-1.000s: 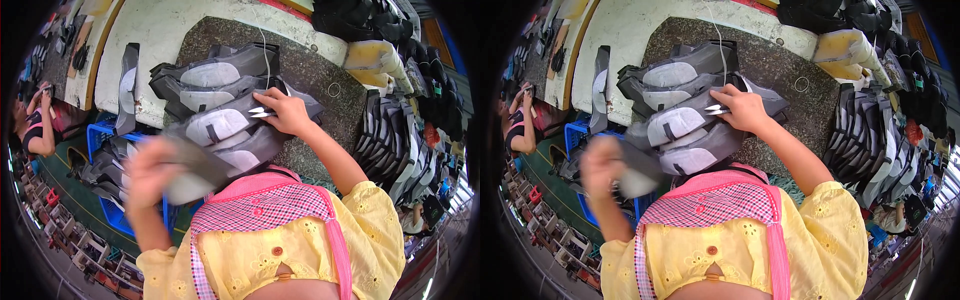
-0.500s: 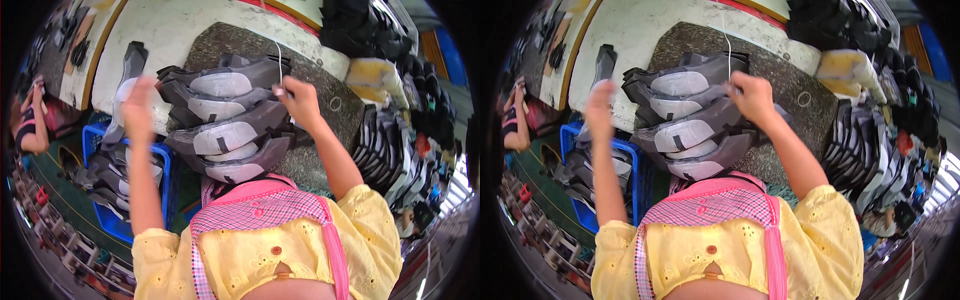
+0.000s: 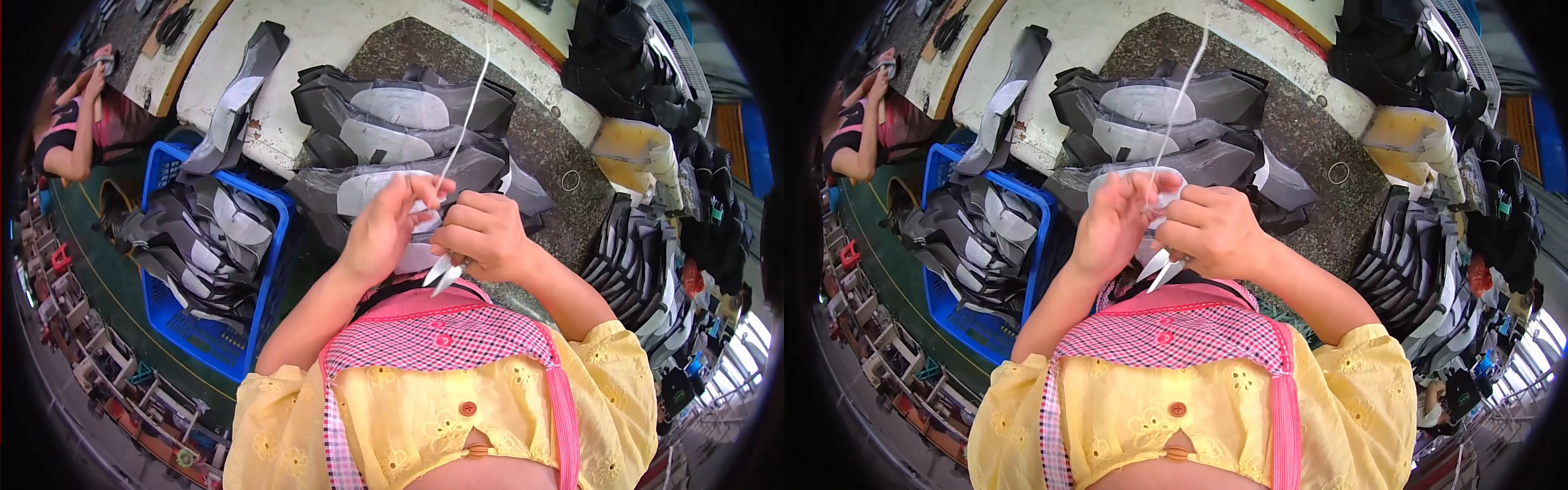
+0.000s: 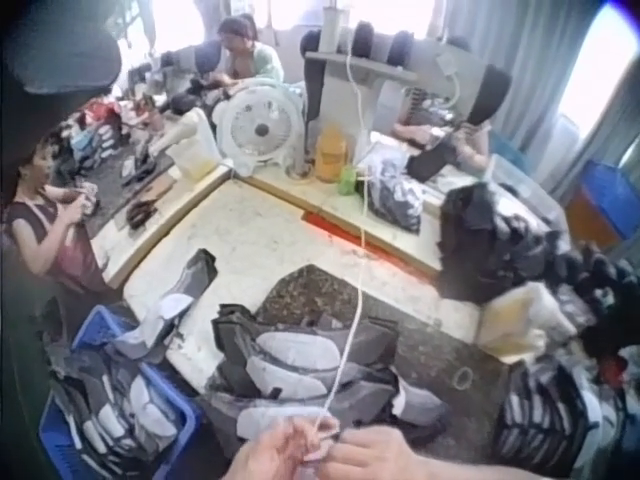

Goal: Cutting loose threads from shoe upper components using a thread clipper.

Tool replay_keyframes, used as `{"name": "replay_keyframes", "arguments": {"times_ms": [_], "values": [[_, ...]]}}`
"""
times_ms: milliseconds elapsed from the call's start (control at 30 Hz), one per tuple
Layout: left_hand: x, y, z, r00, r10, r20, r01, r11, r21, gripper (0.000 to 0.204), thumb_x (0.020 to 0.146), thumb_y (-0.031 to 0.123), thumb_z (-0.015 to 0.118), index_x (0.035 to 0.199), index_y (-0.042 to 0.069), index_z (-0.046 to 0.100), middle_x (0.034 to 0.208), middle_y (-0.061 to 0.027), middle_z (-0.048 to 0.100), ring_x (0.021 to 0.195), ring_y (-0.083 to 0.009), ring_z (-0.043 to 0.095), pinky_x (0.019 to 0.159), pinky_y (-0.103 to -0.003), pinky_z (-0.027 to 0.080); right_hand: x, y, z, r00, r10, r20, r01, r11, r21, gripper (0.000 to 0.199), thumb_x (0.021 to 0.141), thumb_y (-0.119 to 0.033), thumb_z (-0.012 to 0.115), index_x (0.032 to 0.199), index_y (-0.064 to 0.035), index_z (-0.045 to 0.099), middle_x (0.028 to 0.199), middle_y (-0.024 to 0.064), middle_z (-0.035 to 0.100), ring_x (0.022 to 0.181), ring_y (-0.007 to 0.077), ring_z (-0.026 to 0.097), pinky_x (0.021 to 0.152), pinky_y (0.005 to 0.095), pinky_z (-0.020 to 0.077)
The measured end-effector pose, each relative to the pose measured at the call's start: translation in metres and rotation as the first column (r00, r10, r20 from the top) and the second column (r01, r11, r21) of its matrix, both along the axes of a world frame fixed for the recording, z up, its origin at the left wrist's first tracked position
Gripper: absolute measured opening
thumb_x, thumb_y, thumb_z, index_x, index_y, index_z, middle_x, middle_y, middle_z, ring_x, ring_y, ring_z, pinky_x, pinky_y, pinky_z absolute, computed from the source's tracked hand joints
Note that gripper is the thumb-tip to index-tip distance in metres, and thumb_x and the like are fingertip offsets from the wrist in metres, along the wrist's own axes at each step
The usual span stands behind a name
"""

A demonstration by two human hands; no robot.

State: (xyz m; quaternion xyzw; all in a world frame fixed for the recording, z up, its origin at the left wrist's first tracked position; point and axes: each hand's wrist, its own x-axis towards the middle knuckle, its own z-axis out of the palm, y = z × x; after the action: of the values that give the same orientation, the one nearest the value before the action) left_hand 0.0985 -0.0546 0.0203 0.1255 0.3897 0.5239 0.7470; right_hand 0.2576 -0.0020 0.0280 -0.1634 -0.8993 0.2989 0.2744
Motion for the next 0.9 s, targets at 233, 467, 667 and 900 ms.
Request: {"name": "replay_keyframes", "arguments": {"times_ms": [233,467,667,900], "values": [[-0.011,-0.017,-0.004,0.987,0.09,-0.13,-0.078,0.992,0.096,0.023,0.093,0.025,0.047,0.077,0.008,0.049,0.061,0.0016,0.043,0.055,-0.0054,0.038,0.049,-0.022,0.028,-0.001,0.013,0.025,0.969,-0.095,-0.23,0.129,0.982,0.135,0.015,0.076,-0.02,0.064,0.081,-0.0053,0.061,0.062,0.0023,0.051,0.053,0.0166,0.051,0.048,0.0311,0.0398],[-0.052,-0.056,-0.008,0.728,-0.146,-0.67,0.239,0.97,0.048,0.01,0.081,0.01,0.061,0.082,0.0,0.064,0.067,-0.002,0.056,0.062,-0.0068,0.049,0.057,-0.023,0.04,-0.011,0.012,0.005,0.916,0.027,0.399,0.114,0.938,-0.326,0.019,0.062,-0.012,0.067,0.08,-0.0085,0.061,0.067,0.0071,0.059,0.062,0.0263,0.059,0.054,0.033,0.0441],[-0.113,-0.023,-0.071,0.536,0.09,-0.84,0.067,0.987,0.149,0.011,0.077,0.01,0.062,0.075,-0.001,0.064,0.068,-0.0022,0.056,0.062,-0.0102,0.051,0.058,-0.023,0.039,-0.042,0.007,-0.04,0.881,-0.333,0.336,0.402,0.901,-0.162,0.017,0.059,-0.007,0.065,0.076,-0.0105,0.061,0.066,0.0046,0.057,0.066,0.0222,0.056,0.056,0.0326,0.0449],[-0.119,-0.016,-0.076,0.316,0.153,-0.937,0.023,0.985,0.168,0.015,0.073,0.009,0.064,0.066,-0.002,0.056,0.058,-0.0041,0.046,0.049,-0.0118,0.043,0.047,-0.026,0.033,-0.032,0.009,-0.035,0.817,-0.425,0.39,0.409,0.903,0.13,0.019,0.06,-0.007,0.064,0.077,-0.0137,0.061,0.067,0.0022,0.057,0.067,0.0216,0.056,0.054,0.0323,0.045]]}}
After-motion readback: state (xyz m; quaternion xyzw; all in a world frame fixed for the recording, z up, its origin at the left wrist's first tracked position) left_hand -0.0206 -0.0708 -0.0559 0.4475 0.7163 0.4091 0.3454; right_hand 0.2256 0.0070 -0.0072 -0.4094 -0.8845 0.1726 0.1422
